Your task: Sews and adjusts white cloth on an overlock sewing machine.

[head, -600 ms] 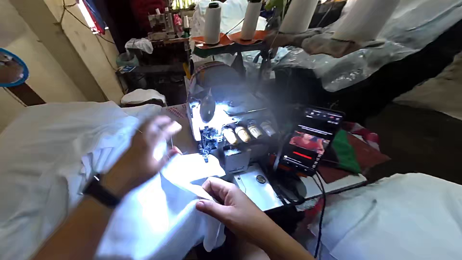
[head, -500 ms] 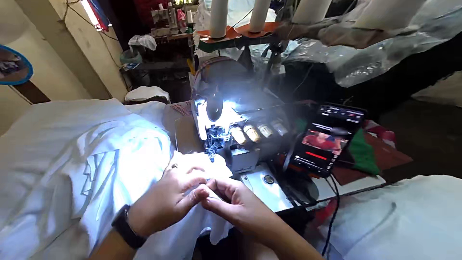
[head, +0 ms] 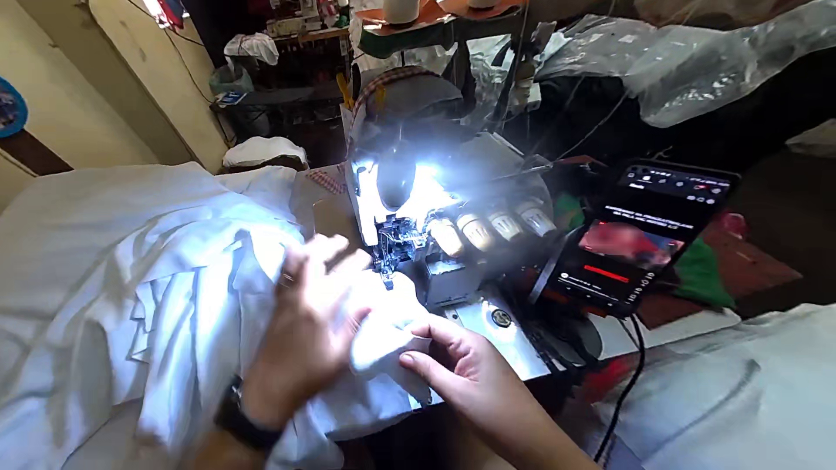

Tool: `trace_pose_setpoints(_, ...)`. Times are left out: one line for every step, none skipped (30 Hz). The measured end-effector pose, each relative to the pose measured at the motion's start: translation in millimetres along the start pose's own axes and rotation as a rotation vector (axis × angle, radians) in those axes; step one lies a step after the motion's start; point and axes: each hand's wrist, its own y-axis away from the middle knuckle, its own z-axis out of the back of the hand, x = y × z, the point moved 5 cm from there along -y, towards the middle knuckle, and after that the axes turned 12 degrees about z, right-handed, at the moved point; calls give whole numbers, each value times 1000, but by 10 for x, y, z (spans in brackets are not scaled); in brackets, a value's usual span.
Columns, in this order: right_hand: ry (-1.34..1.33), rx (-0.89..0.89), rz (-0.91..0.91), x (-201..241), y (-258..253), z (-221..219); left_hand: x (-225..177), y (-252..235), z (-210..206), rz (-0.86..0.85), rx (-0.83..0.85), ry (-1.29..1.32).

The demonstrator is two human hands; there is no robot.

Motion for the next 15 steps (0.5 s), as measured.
trace_pose_setpoints(1, -19, 33, 25, 10, -14, -170, 130, -83, -23, 60, 81)
trace_pose_setpoints(-9, -29, 50, 44, 27, -21, -291, 230, -140, -52, 85, 145)
trace_pose_setpoints(-21, -29, 40, 59, 55, -23, -362, 299, -172, -77, 82, 206)
trace_pose_setpoints(-38, -12, 3, 80, 94, -27, -401, 344, -173, -79, 79, 260)
trace_pose_setpoints(-70, 23, -54, 105, 138, -36, -421, 371, -151, -58, 73, 306)
trace_pose_setpoints(-106, 63, -106, 131, 176, -46, -434, 378, -119, -27, 50, 330)
trace_pose_setpoints(-133, 86, -130, 144, 201, -50, -437, 359, -91, 0, 6, 326)
trace_pose_setpoints(-135, 80, -117, 141, 206, -45, -424, 313, -80, 16, -42, 316)
trace_pose_setpoints(-117, 46, -77, 121, 187, -23, -397, 247, -86, 29, -75, 311)
trace_pose_setpoints(-68, -11, -24, 83, 143, 14, -362, 167, -112, 48, -94, 315)
trace_pose_setpoints(15, -79, 21, 28, 81, 60, -321, 78, -157, 83, -99, 315)
trace_pose_setpoints(113, -135, 52, -34, 5, 112, -280, -15, -214, 132, -92, 316)
trace_pose_setpoints(194, -175, 62, -102, -69, 158, -238, -88, -275, 189, -78, 326)
trace_pose_setpoints(219, -192, 47, -171, -126, 190, -195, -132, -331, 250, -56, 341)
trace_pose_setpoints(194, -190, 28, -230, -167, 213, -158, -153, -374, 302, -39, 358)
